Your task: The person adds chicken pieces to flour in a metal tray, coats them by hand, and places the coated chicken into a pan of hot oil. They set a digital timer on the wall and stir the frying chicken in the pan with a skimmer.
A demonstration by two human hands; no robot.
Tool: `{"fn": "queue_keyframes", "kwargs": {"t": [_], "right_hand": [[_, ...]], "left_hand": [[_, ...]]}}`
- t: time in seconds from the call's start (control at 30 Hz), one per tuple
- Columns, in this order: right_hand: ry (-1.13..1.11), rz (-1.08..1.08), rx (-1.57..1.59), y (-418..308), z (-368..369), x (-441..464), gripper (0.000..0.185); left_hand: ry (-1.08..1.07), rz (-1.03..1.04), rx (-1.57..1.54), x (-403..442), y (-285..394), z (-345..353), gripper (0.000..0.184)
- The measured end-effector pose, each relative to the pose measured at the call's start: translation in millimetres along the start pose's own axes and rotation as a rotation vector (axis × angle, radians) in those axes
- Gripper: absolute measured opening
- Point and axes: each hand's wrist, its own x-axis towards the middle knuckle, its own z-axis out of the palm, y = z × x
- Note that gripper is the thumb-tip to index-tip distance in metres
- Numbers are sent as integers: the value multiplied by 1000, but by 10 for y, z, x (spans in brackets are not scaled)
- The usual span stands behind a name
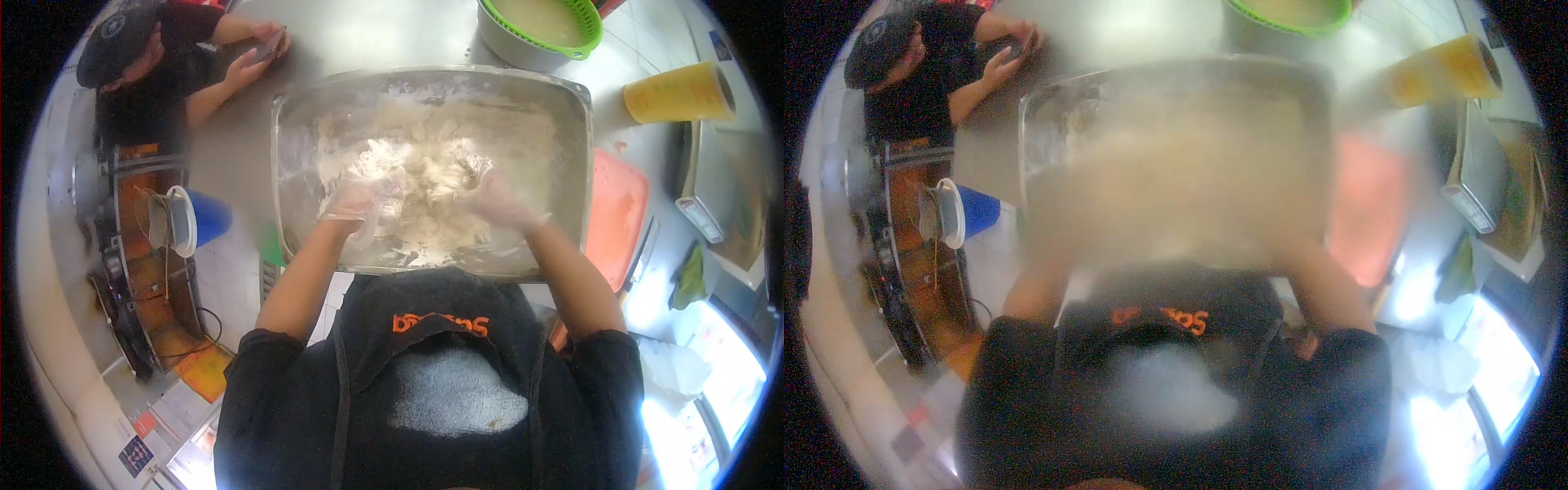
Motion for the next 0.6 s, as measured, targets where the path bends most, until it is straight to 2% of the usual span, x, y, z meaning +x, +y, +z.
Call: {"fn": "queue_keyframes", "kwargs": {"t": [0.03, 0.07, 0.13, 0.17, 0.23, 0.27, 0.33, 0.37, 0.47, 0.53, 0.57, 0.6], "right_hand": [[128, -74, -31, 117, 65, 76, 57], [124, -74, -33, 207, 51, 185, 57], [247, -256, -101, 344, -19, 485, 55], [247, -256, -100, 326, 31, 608, 55], [634, -334, -30, 253, 239, 857, 48], [636, -338, -28, 349, 459, 1009, 48], [475, -800, -328, 472, 777, 1225, 44], [475, -812, -334, 471, 782, 1266, 44], [232, -811, 140, 358, 819, 1152, 43], [56, -791, 433, 237, 698, 1074, 43], [49, -803, 416, 183, 581, 1024, 43], [169, -618, 253, 138, 453, 965, 42]], "left_hand": [[46, 58, -117, -77, 121, 70, 39], [47, 55, -120, -51, 62, 18, 39], [-103, -47, 231, 35, -83, -129, 26], [-103, -48, 231, 8, -31, -105, 26], [-9, 102, -52, -62, 108, -72, 26], [-6, 104, -49, -32, 68, -97, 26], [207, 106, -49, 94, -15, -160, 28], [219, 112, -52, 141, 5, -216, 28], [336, 49, 83, 166, 39, -363, 30], [417, 166, 206, 212, -68, -448, 31], [451, 204, 244, 245, -149, -498, 31], [384, 199, 66, 322, -307, -577, 30]]}}
